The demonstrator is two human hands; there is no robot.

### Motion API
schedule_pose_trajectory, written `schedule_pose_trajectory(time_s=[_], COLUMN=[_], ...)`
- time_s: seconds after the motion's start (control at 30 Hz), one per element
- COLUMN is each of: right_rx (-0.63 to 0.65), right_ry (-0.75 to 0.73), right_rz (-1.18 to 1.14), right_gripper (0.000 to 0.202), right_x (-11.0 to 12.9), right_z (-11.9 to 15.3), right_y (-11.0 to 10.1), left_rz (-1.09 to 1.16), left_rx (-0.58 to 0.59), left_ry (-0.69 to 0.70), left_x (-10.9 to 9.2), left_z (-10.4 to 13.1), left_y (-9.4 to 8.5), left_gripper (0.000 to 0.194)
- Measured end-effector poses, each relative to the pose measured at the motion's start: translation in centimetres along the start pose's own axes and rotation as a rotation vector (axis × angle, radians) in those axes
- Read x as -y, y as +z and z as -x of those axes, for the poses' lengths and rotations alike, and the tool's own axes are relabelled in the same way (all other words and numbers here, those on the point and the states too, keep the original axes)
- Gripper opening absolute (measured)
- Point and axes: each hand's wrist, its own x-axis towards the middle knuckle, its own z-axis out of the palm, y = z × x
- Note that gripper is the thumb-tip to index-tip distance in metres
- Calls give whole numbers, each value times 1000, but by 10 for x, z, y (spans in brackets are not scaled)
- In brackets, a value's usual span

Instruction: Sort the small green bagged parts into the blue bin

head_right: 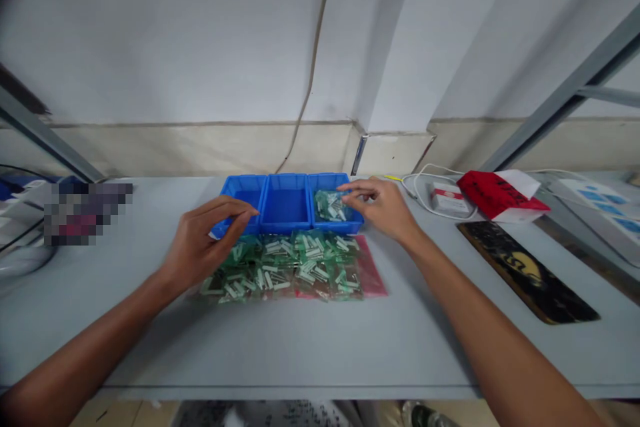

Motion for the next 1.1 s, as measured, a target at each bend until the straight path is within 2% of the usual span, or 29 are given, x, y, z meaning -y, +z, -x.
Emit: schedule_pose_trajectory(time_s=[0.1, 0.23, 0.33, 0.43, 0.5, 0.63, 0.8, 0.87, 0.97, 1.03, 1.1], right_rx=[83, 133, 190, 225, 202, 128, 99, 92, 177, 224, 267], right_ry=[-99, -171, -196, -207, -233, -342, -461, -566, -700, -746, -763], right_rz=[93, 228, 322, 368, 410, 478, 399, 306, 169, 158, 192], right_gripper=[31, 44, 51, 49, 48, 44, 31, 20, 13, 15, 21], right_x=[3, 4, 3, 5, 8, 21, 52, 65, 80, 85, 87], right_z=[3, 8, 11, 14, 14, 15, 20, 24, 31, 35, 39], right_y=[12, 12, 10, 10, 12, 15, 20, 21, 27, 32, 38], left_rz=[-14, -34, -73, -122, -160, -263, -299, -339, -387, -340, -302], left_rx=[3, 25, 100, 185, 206, 246, 284, 293, 226, 130, 144], left_ry=[11, 97, 189, 268, 283, 205, 219, 236, 294, 317, 430], left_x=[-2, -4, -3, 2, 6, 17, 30, 22, -15, -47, -69], left_z=[0, 0, 1, 0, 1, 4, 1, 0, 15, 42, 82], left_y=[2, 8, 10, 9, 7, 11, 18, 13, -5, -17, -24], left_gripper=[18, 16, 13, 13, 14, 24, 26, 26, 30, 32, 31])
